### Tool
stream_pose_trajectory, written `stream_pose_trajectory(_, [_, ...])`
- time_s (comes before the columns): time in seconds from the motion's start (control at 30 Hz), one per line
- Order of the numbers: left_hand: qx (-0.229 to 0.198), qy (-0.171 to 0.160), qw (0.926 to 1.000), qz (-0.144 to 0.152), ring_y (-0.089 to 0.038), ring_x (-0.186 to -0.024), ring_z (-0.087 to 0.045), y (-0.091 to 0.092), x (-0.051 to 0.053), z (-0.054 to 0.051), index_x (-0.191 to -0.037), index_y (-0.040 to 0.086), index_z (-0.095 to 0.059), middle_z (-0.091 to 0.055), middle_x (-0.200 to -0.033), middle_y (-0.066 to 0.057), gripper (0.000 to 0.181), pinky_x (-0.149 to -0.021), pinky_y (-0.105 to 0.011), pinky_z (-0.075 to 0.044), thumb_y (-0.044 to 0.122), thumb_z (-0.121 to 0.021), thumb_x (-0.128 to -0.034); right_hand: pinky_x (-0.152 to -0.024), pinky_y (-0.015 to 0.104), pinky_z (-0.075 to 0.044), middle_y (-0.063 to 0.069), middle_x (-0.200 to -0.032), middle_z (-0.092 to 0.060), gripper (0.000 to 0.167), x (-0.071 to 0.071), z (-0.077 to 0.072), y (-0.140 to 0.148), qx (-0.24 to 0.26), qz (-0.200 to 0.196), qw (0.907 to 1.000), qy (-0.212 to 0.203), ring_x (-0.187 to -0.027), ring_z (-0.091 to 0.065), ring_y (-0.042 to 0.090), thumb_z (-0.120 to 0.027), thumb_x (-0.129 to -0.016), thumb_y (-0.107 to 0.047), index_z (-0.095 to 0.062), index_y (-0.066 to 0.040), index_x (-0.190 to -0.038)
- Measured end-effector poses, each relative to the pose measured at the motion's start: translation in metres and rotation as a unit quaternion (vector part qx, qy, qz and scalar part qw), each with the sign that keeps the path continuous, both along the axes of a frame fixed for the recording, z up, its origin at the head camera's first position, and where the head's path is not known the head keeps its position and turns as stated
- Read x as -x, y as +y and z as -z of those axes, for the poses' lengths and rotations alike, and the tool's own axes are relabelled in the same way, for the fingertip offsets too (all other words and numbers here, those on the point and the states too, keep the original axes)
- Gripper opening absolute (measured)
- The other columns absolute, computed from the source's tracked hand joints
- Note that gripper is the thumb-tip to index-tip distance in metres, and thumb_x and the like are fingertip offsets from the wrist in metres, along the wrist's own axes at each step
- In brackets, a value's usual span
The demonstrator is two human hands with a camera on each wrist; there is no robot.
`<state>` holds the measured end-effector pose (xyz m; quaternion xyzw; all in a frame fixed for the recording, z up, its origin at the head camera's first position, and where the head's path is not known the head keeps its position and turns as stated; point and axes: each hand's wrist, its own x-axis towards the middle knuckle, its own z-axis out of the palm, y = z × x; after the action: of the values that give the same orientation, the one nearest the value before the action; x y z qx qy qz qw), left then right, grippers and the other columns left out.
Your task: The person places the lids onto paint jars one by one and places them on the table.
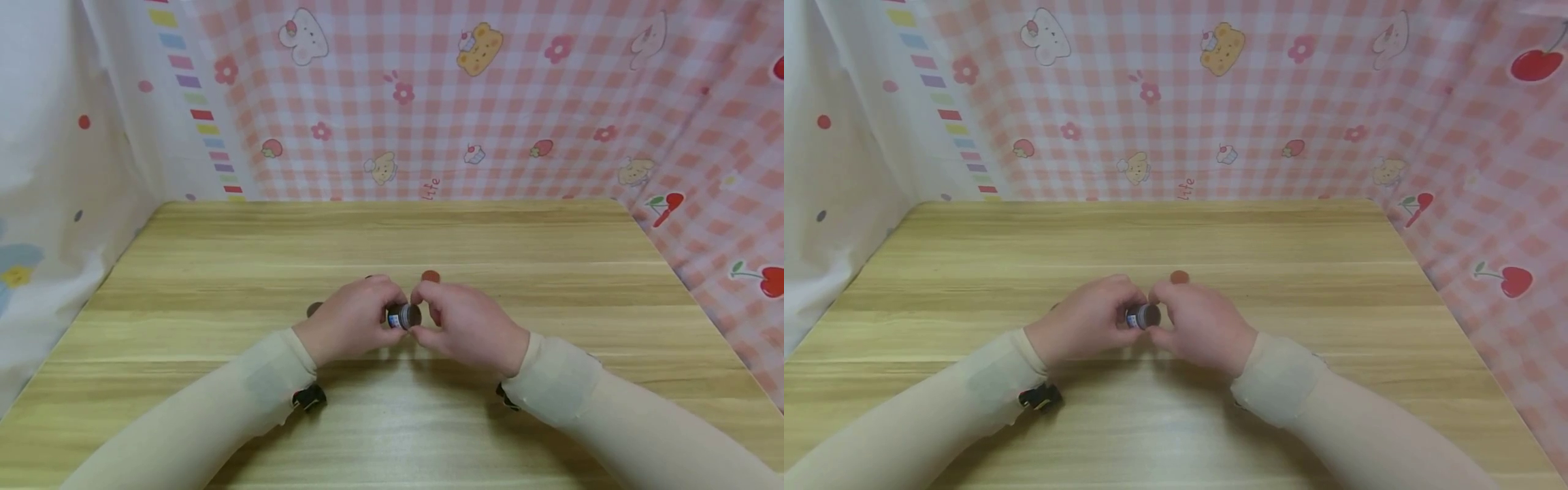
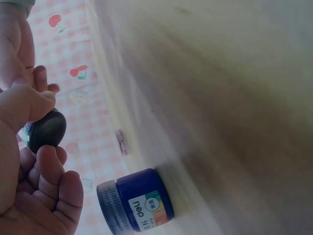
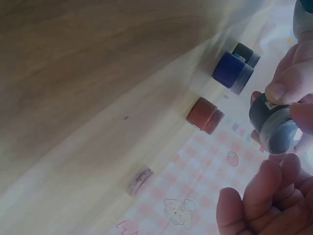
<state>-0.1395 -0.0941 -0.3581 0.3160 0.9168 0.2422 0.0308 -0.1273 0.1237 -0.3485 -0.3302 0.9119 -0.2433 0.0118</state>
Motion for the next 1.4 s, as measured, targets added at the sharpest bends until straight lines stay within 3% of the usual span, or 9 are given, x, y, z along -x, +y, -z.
stream_pose_trajectory(0.2, [-0.002, 0.005, 1.0, 0.003, -0.011, -0.081, -0.054, -0.0003, -0.0002, 0.0009, -0.099, 0.014, -0.072, -0.062, -0.093, 0.003, 0.016, -0.072, -0.026, -0.049, 0.022, -0.081, -0.0885, -0.054, 0.023, -0.037, -0.006, -0.072, -0.052, 0.039, -0.0007, -0.0007, 0.0, 0.0, 0.005, 0.9999, -0.011, -0.057, -0.042, 0.006, -0.08, -0.09, -0.023, -0.06, -0.01, -0.121])
stream_pose_trajectory(0.4, [0.002, 0.003, 1.0, 0.001, -0.011, -0.08, -0.054, -0.0003, -0.0013, 0.0011, -0.099, 0.014, -0.072, -0.062, -0.094, 0.004, 0.016, -0.072, -0.026, -0.049, 0.022, -0.081, -0.0888, -0.053, 0.023, -0.035, -0.006, -0.069, -0.049, 0.03, -0.001, -0.0007, 0.0004, -0.007, 0.002, 0.9999, -0.015, -0.056, -0.041, 0.007, -0.08, -0.092, -0.025, -0.063, -0.014, -0.113])
stream_pose_trajectory(0.6, [-0.002, 0.016, 0.9999, 0.005, -0.011, -0.081, -0.054, -0.0008, -0.0009, 0.0028, -0.097, 0.015, -0.072, -0.062, -0.093, 0.004, 0.015, -0.073, -0.026, -0.049, 0.022, -0.081, -0.0875, -0.053, 0.023, -0.036, -0.006, -0.072, -0.051, 0.041, -0.0004, 0.0008, 0.0012, -0.006, 0.002, 0.9999, -0.013, -0.057, -0.042, 0.006, -0.08, -0.088, -0.023, -0.06, -0.01, -0.121])
stream_pose_trajectory(0.83, [-0.001, 0.009, 1.0, 0.003, -0.011, -0.079, -0.055, -0.0011, -0.0009, 0.0043, -0.097, 0.015, -0.071, -0.062, -0.093, 0.004, 0.015, -0.072, -0.026, -0.049, 0.022, -0.082, -0.0881, -0.053, 0.022, -0.032, -0.007, -0.068, -0.047, 0.03, 0.0002, 0.0016, 0.0007, -0.009, -0.009, 0.9999, -0.001, -0.057, -0.038, 0.006, -0.08, -0.09, -0.021, -0.062, -0.014, -0.113])
stream_pose_trajectory(1.4, [-0.007, 0.019, 0.9998, 0.005, -0.01, -0.079, -0.054, -0.0019, -0.0014, 0.0061, -0.097, 0.016, -0.071, -0.061, -0.093, 0.005, 0.015, -0.071, -0.025, -0.049, 0.021, -0.082, -0.0872, -0.054, 0.022, -0.033, -0.007, -0.07, -0.048, 0.036, 0.0, 0.0036, 0.0016, -0.011, -0.006, 0.9999, -0.001, -0.057, -0.04, 0.006, -0.08, -0.087, -0.022, -0.061, -0.013, -0.117])
